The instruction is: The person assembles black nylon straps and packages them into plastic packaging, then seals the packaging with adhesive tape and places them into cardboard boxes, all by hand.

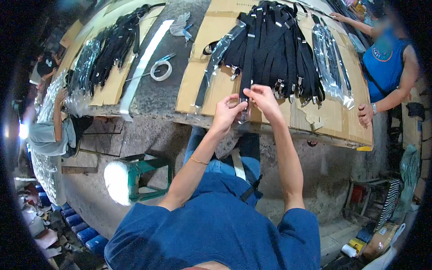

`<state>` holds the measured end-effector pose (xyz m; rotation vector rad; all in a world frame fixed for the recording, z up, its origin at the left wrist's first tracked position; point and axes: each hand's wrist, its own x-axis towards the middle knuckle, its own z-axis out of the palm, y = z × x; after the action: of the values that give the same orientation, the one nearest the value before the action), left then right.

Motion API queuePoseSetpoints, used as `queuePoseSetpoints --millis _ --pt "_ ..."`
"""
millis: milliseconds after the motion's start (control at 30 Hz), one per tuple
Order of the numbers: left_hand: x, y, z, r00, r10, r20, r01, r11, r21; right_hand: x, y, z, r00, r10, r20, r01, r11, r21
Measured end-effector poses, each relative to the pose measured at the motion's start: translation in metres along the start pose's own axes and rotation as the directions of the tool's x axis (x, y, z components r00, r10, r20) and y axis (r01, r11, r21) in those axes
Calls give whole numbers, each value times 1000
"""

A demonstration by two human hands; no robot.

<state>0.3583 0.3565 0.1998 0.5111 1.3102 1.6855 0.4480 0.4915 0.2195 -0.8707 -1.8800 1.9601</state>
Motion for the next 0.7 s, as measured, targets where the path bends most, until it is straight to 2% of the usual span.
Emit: queuePoseSetpoints --millis 67,133,200,233,267,333,367,400,433,467,533,567,600,667,700 --pt "12 5 2 997 8 -75 -22 982 -186 0 1 7 999 22 -28 -20 997 72" --pt "16 5 2 997 52 -59 -63 978 -198 2 -10 14 1000 -17 -2 18 996 89" --pt "8 6 5 1000 -1 -10 0 997 -73 4 -29 21 991 52 -124 -11 951 309" --pt "6 4 7 1000 -2 -15 0 993 -115 16 -26 20 980 14 -198 32 974 225" --pt "6 3 7 1000 -14 -15 12 993 -118 22 -24 13 982 -32 -188 43 997 58" --pt "22 6 10 995 40 -92 -66 950 -305 26 -23 15 981 -107 -164 103 994 -36" --pt "36 9 6 994 67 -90 -91 949 -301 28 -22 21 981 -85 -175 84 996 -15" --pt "51 11 3 983 100 -155 -133 967 -217 32 -19 19 989 -106 -105 102 994 -44" --pt "59 15 2 967 130 -219 -162 977 -136 39 -21 19 996 -61 -70 67 993 99" --pt "59 13 0 965 140 -220 -175 974 -147 45 -22 16 999 -14 -30 21 972 236" --pt "46 5 -4 984 124 -128 -117 991 61 55 -44 28 989 -8 -148 55 947 317" --pt "46 -8 -8 975 191 -110 -185 981 61 68 -41 25 987 -23 -161 70 953 295" --pt "41 -4 -8 979 163 -127 -158 986 44 73 -43 27 987 -30 -158 77 951 301" --pt "36 29 0 979 103 -178 -138 970 -200 79 -45 33 984 6 -181 52 947 316" --pt "48 33 -3 977 109 -182 -146 968 -203 76 -46 35 988 3 -152 37 964 262"
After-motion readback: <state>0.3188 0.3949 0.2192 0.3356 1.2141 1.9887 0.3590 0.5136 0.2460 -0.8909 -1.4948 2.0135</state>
